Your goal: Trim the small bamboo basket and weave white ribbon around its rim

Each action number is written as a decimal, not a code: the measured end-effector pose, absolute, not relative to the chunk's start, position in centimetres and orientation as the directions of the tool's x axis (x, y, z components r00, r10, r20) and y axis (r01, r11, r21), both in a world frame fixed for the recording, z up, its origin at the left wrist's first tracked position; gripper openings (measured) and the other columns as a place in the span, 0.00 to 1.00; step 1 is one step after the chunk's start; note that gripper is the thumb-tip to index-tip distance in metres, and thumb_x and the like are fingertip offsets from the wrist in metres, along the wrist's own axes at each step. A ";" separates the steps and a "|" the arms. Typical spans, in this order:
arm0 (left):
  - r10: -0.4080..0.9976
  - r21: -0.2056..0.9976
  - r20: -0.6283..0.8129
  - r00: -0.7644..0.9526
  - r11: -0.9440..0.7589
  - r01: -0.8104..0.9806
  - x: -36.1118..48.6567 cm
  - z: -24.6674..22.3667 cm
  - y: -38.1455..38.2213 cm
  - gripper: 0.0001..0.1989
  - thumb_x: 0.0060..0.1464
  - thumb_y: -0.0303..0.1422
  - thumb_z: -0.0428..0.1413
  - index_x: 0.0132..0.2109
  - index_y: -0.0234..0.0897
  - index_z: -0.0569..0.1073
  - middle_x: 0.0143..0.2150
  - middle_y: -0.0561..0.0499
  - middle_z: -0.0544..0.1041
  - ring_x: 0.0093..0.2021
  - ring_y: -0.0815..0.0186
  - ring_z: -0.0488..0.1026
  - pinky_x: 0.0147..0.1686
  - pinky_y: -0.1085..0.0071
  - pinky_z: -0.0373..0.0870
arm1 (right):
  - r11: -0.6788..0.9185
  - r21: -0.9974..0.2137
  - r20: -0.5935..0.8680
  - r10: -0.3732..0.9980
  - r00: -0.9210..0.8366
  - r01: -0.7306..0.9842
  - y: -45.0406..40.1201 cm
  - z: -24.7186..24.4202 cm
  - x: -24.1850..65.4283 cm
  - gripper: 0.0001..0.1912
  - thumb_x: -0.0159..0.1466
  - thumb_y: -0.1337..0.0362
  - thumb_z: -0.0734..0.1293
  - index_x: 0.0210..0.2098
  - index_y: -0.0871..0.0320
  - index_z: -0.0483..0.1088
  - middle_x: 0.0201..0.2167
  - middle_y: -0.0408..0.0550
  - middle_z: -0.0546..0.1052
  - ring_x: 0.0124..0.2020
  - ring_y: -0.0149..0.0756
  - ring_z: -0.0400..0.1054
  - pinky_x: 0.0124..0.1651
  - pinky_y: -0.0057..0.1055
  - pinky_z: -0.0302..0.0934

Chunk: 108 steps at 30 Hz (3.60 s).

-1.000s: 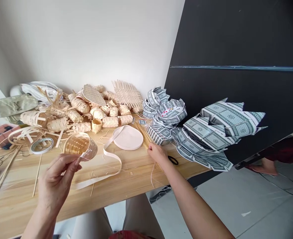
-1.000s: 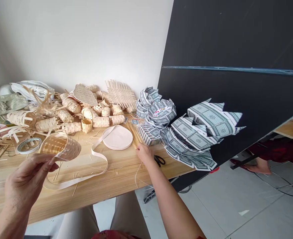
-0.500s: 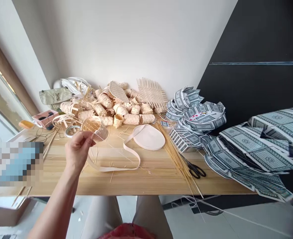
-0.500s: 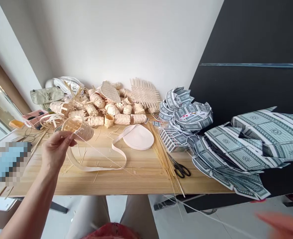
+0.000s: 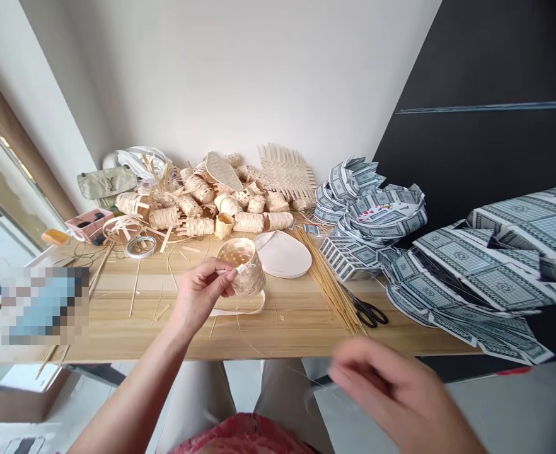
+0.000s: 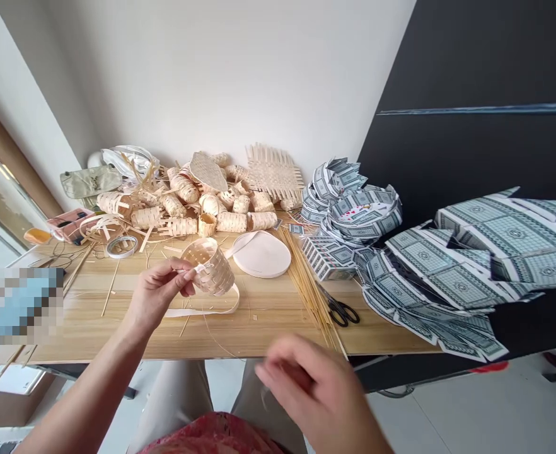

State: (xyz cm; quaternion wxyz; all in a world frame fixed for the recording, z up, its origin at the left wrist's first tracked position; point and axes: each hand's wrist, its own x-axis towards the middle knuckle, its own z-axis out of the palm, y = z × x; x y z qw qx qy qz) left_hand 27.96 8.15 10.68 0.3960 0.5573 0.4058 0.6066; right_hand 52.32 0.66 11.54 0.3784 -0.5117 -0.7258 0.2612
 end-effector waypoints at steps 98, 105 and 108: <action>0.802 0.979 0.160 0.576 -0.205 0.013 27.2 13.9 10.3 0.06 0.52 0.30 0.55 0.31 0.35 0.76 0.26 0.53 0.71 0.26 0.73 0.64 0.29 0.77 0.61 | 0.742 -0.501 0.499 0.668 -0.553 0.445 7.6 13.0 49.5 0.08 0.63 0.71 0.58 0.29 0.59 0.65 0.19 0.38 0.65 0.18 0.24 0.53 0.21 0.22 0.47; 0.799 0.982 0.102 0.592 -0.175 0.067 27.3 14.2 10.1 0.06 0.52 0.26 0.53 0.32 0.33 0.75 0.28 0.54 0.70 0.28 0.75 0.63 0.31 0.78 0.59 | 0.754 -0.497 0.542 0.656 -0.526 0.429 7.5 12.7 49.5 0.07 0.62 0.73 0.59 0.29 0.59 0.64 0.18 0.36 0.64 0.17 0.22 0.52 0.21 0.21 0.47; 0.812 0.991 0.068 0.579 -0.124 0.057 27.5 14.2 10.0 0.03 0.49 0.28 0.56 0.31 0.33 0.75 0.28 0.54 0.71 0.29 0.74 0.64 0.31 0.78 0.60 | 0.755 -0.489 0.559 0.656 -0.508 0.437 7.4 12.6 49.5 0.07 0.62 0.73 0.59 0.29 0.58 0.64 0.19 0.37 0.65 0.18 0.23 0.53 0.21 0.21 0.48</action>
